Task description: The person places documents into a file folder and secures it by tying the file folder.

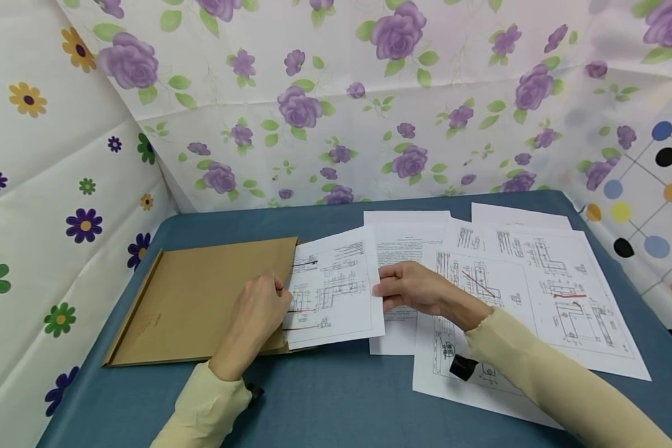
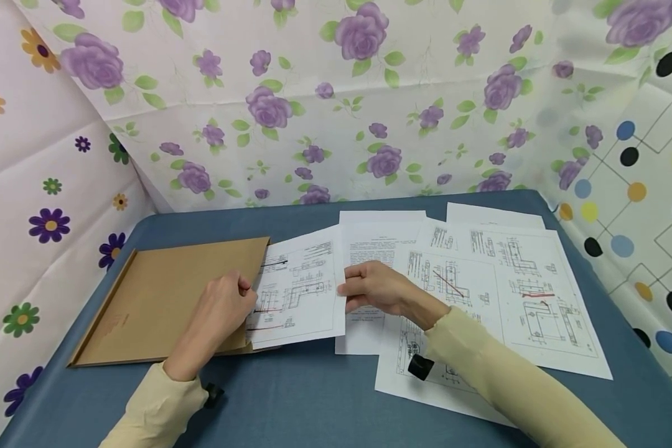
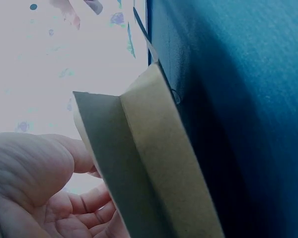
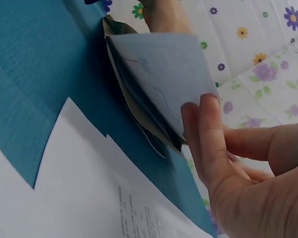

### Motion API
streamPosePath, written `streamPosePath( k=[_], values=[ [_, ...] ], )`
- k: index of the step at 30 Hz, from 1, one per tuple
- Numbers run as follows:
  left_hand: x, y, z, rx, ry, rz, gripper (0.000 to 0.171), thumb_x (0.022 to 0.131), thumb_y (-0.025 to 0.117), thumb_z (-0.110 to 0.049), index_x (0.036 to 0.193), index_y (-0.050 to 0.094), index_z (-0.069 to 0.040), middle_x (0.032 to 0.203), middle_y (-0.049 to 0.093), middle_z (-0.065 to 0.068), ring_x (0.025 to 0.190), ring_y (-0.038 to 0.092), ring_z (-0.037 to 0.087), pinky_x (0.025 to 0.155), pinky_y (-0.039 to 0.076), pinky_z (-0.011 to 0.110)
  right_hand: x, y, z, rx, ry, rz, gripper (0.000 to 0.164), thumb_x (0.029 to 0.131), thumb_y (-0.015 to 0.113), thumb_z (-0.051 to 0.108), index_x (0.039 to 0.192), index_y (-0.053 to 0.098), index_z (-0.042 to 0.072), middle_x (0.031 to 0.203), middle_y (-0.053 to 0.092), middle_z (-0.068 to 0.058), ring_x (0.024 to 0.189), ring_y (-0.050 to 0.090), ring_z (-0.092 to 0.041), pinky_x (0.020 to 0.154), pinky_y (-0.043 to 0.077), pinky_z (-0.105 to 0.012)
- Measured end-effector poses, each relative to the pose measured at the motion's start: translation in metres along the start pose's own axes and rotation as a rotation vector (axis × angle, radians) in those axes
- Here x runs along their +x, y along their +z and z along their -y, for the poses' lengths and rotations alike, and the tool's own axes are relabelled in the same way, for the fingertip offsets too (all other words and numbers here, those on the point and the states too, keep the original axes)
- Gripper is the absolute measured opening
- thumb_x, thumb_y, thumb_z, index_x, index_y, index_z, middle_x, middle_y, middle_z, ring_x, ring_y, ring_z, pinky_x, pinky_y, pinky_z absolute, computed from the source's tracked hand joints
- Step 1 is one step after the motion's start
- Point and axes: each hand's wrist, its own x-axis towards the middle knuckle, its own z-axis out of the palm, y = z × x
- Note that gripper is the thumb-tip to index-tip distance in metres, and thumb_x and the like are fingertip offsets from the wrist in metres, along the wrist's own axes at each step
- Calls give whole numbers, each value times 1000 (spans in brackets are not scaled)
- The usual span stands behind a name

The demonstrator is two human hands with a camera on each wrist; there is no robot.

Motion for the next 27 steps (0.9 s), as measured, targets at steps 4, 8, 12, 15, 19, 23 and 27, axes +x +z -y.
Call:
streamPosePath(
  k=[4, 8, 12, 15, 19, 23, 27],
  values=[
    [0, 0, 0, 5, -1, -4, 4, 91, 65, -4, 92, 62, -2, 82, 60, 11, 70, 56, 25, 55, 42, 31, 5, 5, -1, 21, 40, -30, 39, 98, 63, -2, 135, 55, -13, 117, 70, -21, 83, 72, -23, 71, 60, -32],
    [-1, 0, 0, 6, 3, -4, 4, 91, 65, -4, 91, 62, -2, 80, 59, 11, 69, 56, 25, 54, 41, 31, 9, 12, -3, 41, 75, -48, 40, 97, 63, -6, 135, 54, -15, 120, 69, -23, 89, 73, -25, 80, 60, -37],
    [-2, 0, 0, 9, 9, -11, 4, 90, 66, -3, 90, 62, -2, 80, 60, 11, 69, 56, 25, 55, 42, 31, 13, 18, -4, 40, 83, -61, 38, 97, 61, -7, 133, 55, -16, 122, 67, -25, 95, 73, -29, 89, 58, -42],
    [-2, 0, -1, 7, 11, -9, 4, 90, 66, -3, 91, 62, -2, 80, 60, 11, 69, 56, 25, 56, 43, 31, 17, 22, -4, 28, 86, -70, 34, 97, 61, -7, 130, 58, -15, 121, 67, -24, 94, 74, -30, 89, 58, -43],
    [-2, -1, -1, -9, 7, -8, 4, 90, 64, -3, 93, 62, -2, 82, 61, 11, 68, 56, 24, 54, 43, 31, 22, 25, -5, -15, 86, -59, 28, 97, 62, -5, 124, 63, -13, 114, 69, -23, 90, 74, -28, 90, 57, -44],
    [-2, -1, -1, -13, 1, -11, 5, 90, 63, -4, 94, 62, -2, 83, 62, 12, 66, 56, 24, 53, 42, 31, 28, 29, -3, -61, 79, -52, 23, 98, 62, -2, 120, 66, -11, 107, 70, -23, 85, 74, -26, 88, 58, -45],
    [-2, -1, -2, -9, 6, -16, 4, 90, 63, -3, 94, 63, -1, 82, 62, 11, 65, 56, 23, 52, 42, 31, 34, 34, -1, -87, 66, -47, 23, 100, 62, 0, 120, 67, -10, 102, 71, -23, 82, 73, -25, 86, 59, -45]
  ],
)
